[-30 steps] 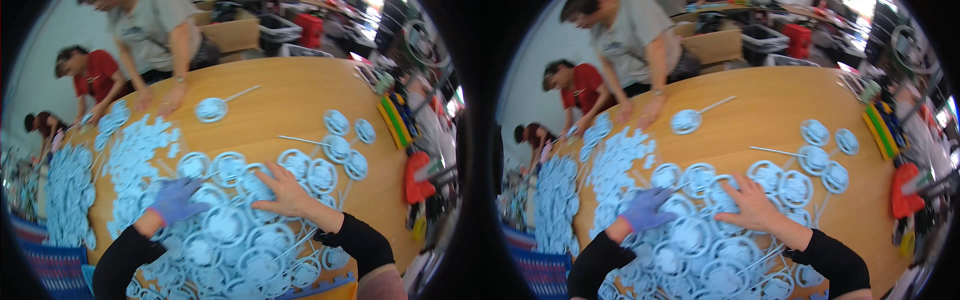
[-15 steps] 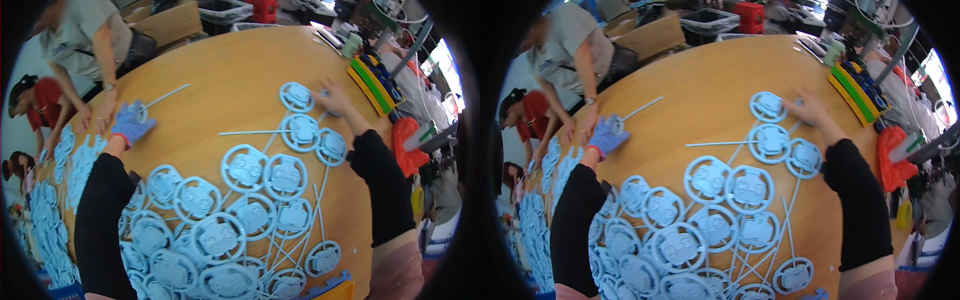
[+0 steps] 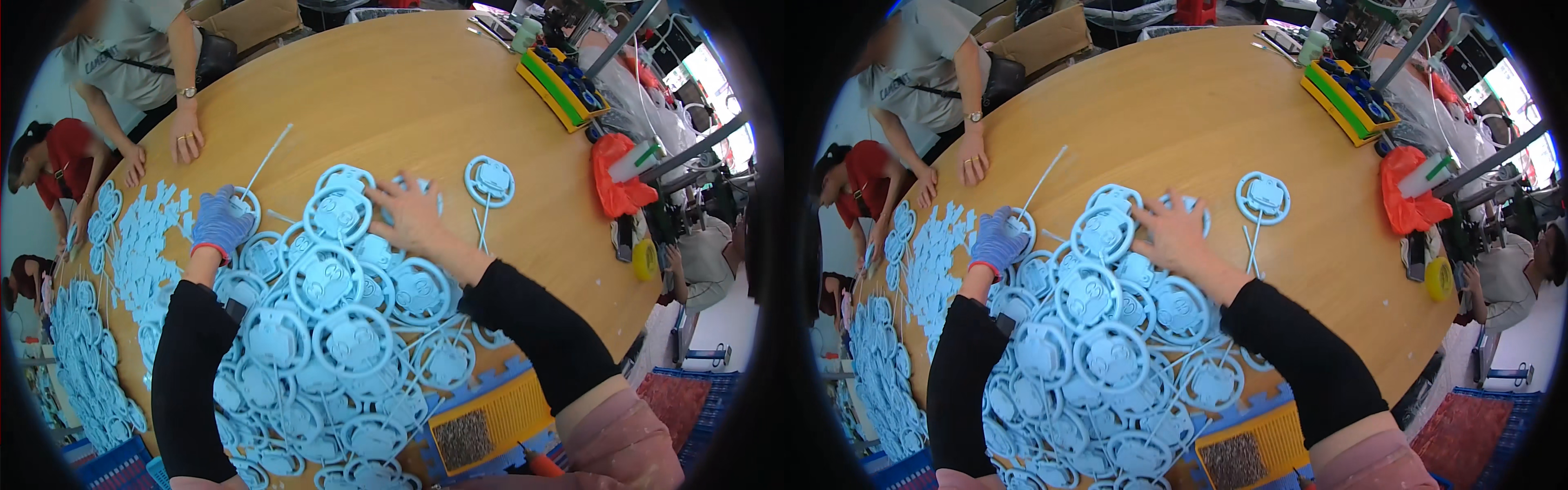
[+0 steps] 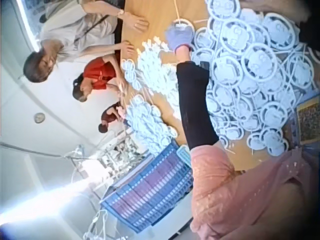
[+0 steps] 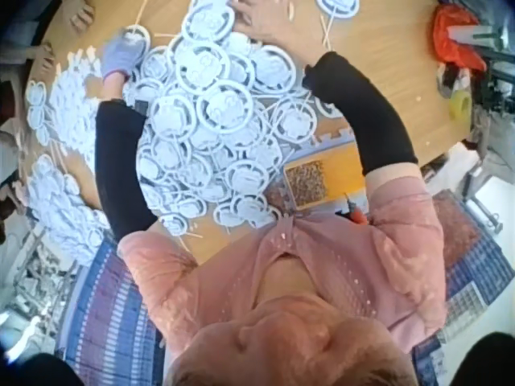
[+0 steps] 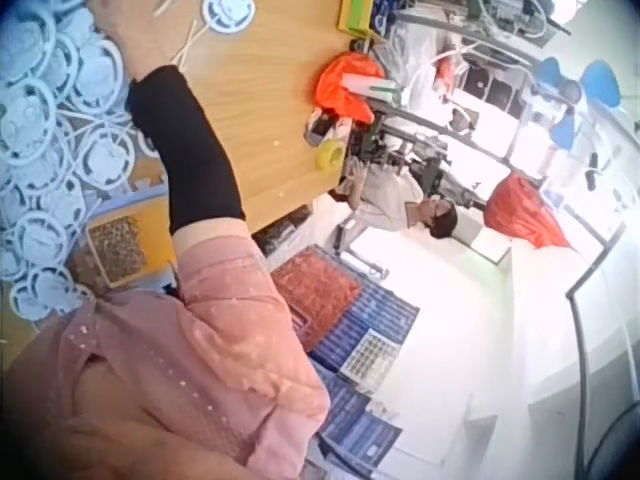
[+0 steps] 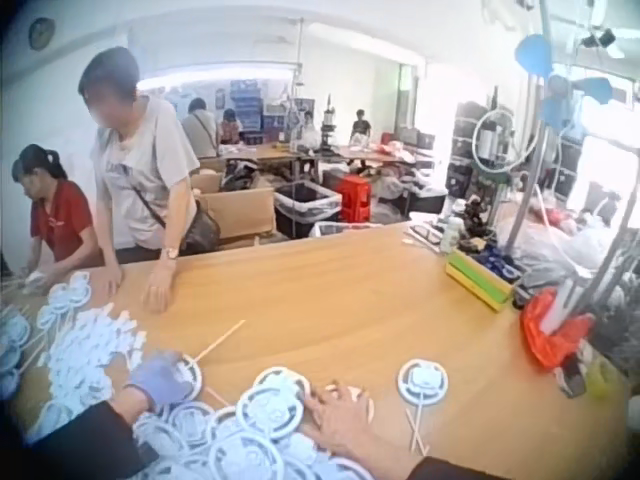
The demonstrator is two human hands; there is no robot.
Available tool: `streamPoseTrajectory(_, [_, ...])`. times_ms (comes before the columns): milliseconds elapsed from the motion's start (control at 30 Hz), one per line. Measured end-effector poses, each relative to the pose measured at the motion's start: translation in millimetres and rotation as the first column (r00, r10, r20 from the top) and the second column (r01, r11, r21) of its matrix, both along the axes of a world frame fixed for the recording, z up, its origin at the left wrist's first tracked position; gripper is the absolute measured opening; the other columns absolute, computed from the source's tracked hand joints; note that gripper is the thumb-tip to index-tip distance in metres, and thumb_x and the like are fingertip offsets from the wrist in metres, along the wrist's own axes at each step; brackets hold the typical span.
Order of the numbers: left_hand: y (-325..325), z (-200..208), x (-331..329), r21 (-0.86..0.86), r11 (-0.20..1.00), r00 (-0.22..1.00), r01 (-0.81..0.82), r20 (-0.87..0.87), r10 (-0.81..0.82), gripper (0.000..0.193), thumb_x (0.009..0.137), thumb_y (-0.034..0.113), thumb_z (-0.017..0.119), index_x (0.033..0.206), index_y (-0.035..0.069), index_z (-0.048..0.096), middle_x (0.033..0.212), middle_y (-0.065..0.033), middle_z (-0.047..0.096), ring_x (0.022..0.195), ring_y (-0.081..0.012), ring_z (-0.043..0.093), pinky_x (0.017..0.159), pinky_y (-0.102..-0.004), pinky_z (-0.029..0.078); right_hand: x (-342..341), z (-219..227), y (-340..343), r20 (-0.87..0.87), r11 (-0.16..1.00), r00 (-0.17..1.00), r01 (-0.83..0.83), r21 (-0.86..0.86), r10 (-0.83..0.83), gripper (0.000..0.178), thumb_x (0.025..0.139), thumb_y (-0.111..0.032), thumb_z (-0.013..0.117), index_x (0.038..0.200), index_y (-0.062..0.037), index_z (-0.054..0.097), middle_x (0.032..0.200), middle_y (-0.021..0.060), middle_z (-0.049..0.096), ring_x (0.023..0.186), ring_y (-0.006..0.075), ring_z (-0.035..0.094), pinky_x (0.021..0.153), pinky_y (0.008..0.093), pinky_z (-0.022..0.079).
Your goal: Assembling blue plastic steering-wheel-like components using an electric screwdriver.
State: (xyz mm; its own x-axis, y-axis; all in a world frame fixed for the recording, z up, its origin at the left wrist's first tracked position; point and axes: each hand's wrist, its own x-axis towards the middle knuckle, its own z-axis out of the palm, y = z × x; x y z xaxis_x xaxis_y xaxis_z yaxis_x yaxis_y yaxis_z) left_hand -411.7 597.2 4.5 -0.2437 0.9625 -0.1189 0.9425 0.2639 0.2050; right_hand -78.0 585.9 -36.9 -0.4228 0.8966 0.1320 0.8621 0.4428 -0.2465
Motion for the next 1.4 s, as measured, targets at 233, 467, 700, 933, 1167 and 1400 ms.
streamPoseTrajectory(233, [-83.6, 31.0, -18.5, 0.176, 0.983, 0.999, -0.050, 0.021, 0.048, 0.059, 0.070, 0.034, 0.072, 0.122, 0.011, 0.055, 0.113, -0.0224, 0.053, 0.102, -0.0379, 0.057, 0.089, -0.0399, 0.048, 45.2, 55.0, -11.0, -0.264, 0.965, 0.962, -0.001, -0.264, -0.071, 0.035, 0.080, -0.036, 0.062, 0.100, -0.0076, 0.068, 0.104, 0.0184, 0.064, 0.102, 0.0334, 0.059, 0.087, 0.0403, 0.047])
streamPoseTrajectory(467, [-206.9, 82.5, -15.6, 0.391, 0.905, 0.885, -0.169, 0.464, -0.035, 0.058, 0.075, 0.017, 0.072, 0.127, 0.003, 0.051, 0.116, -0.0154, 0.055, 0.097, -0.0235, 0.058, 0.085, -0.0328, 0.048, 114.8, 19.5, -1.2, 0.187, 0.948, 0.945, 0.294, -0.125, -0.268, 0.065, 0.075, -0.056, 0.064, 0.111, -0.0029, 0.064, 0.118, 0.0249, 0.058, 0.108, 0.0366, 0.057, 0.093, 0.0390, 0.046])
streamPoseTrajectory(700, [-410.0, 88.8, 22.6, 0.345, 0.855, 0.610, -0.387, 0.791, -0.044, 0.057, 0.078, 0.009, 0.068, 0.131, 0.003, 0.047, 0.113, -0.0081, 0.055, 0.095, -0.0151, 0.056, 0.084, -0.0304, 0.048, -11.8, 39.4, 31.4, -0.072, 0.975, 0.997, 0.000, -0.223, -0.016, 0.070, 0.084, -0.051, 0.061, 0.127, 0.0033, 0.051, 0.126, 0.0200, 0.056, 0.115, 0.0307, 0.055, 0.101, 0.0372, 0.040])
streamPoseTrajectory(933, [-557.3, 30.6, 83.4, 0.298, 0.953, 0.923, -0.044, 0.378, -0.076, 0.073, 0.066, 0.007, 0.074, 0.133, 0.006, 0.048, 0.128, -0.0182, 0.050, 0.118, -0.0320, 0.051, 0.095, -0.0396, 0.045, -74.2, -5.3, -92.3, -0.027, 0.942, 0.952, -0.306, -0.138, 0.305, 0.064, 0.082, -0.045, 0.066, 0.123, 0.0019, 0.053, 0.120, 0.0169, 0.056, 0.109, 0.0266, 0.055, 0.094, 0.0350, 0.042])
streamPoseTrajectory(1167, [-578.7, -6.6, 117.0, 0.316, 0.937, 0.881, -0.148, 0.474, -0.020, 0.058, 0.077, 0.000, 0.062, 0.132, 0.007, 0.050, 0.136, -0.0151, 0.045, 0.129, -0.0250, 0.041, 0.106, -0.0341, 0.033, 11.8, 14.6, -251.4, 0.042, 0.853, 0.852, -0.519, -0.045, 0.521, 0.057, 0.080, -0.038, 0.071, 0.118, 0.0005, 0.054, 0.113, 0.0138, 0.056, 0.102, 0.0225, 0.055, 0.088, 0.0328, 0.044])
streamPoseTrajectory(1400, [-644.3, -3.4, 139.7, 0.741, 0.667, 0.997, 0.077, -0.069, -0.037, 0.047, 0.081, 0.003, 0.066, 0.127, 0.004, 0.054, 0.133, -0.0168, 0.047, 0.123, -0.0283, 0.047, 0.100, -0.0353, 0.041, 117.4, 121.4, -459.5, -0.049, 0.435, 0.444, -0.840, 0.326, 0.895, 0.052, 0.078, -0.032, 0.075, 0.114, -0.0009, 0.056, 0.107, 0.0107, 0.055, 0.095, 0.0185, 0.055, 0.082, 0.0307, 0.046])
